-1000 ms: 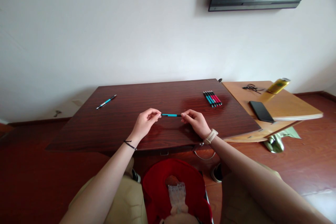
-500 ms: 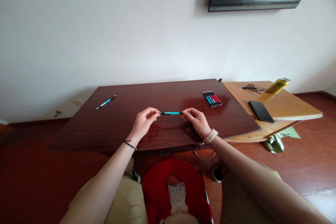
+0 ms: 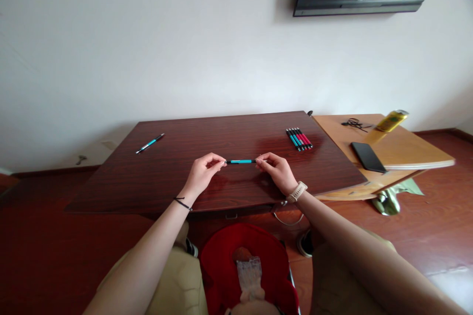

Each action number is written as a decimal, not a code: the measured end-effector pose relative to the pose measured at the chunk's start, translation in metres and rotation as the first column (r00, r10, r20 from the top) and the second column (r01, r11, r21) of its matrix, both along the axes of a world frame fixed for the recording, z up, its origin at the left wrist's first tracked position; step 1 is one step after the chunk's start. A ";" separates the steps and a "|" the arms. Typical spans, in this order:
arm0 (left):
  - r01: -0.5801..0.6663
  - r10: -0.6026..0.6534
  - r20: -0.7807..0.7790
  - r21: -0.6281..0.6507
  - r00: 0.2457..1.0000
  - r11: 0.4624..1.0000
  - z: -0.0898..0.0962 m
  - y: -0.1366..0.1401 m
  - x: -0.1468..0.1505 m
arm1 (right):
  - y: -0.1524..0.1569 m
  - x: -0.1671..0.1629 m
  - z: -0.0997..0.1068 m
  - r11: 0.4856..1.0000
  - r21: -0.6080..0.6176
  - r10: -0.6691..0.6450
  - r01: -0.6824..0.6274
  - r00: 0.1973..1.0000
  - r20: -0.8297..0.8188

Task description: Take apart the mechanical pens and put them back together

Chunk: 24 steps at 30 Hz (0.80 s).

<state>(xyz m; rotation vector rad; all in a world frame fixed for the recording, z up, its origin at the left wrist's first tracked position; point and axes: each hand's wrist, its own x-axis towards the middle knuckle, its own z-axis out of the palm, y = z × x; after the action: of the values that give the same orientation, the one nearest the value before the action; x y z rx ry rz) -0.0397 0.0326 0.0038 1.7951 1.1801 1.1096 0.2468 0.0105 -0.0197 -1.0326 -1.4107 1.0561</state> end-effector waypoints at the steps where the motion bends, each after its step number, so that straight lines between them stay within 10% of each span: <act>1: 0.001 -0.001 -0.005 0.002 1.000 1.000 0.000 0.000 0.000 | 0.000 0.000 0.000 1.000 0.000 -0.001 0.001 1.000 0.005; 24: 0.079 -0.074 0.074 -0.070 0.995 0.994 -0.001 -0.004 0.008 | 0.000 -0.001 -0.003 1.000 0.006 -0.004 0.005 0.998 -0.062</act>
<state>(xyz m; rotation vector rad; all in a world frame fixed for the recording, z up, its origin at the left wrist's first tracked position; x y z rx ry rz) -0.0318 0.0284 0.0028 1.7170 1.0867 1.0646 0.2462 0.0107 -0.0226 -0.9901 -1.3608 1.0708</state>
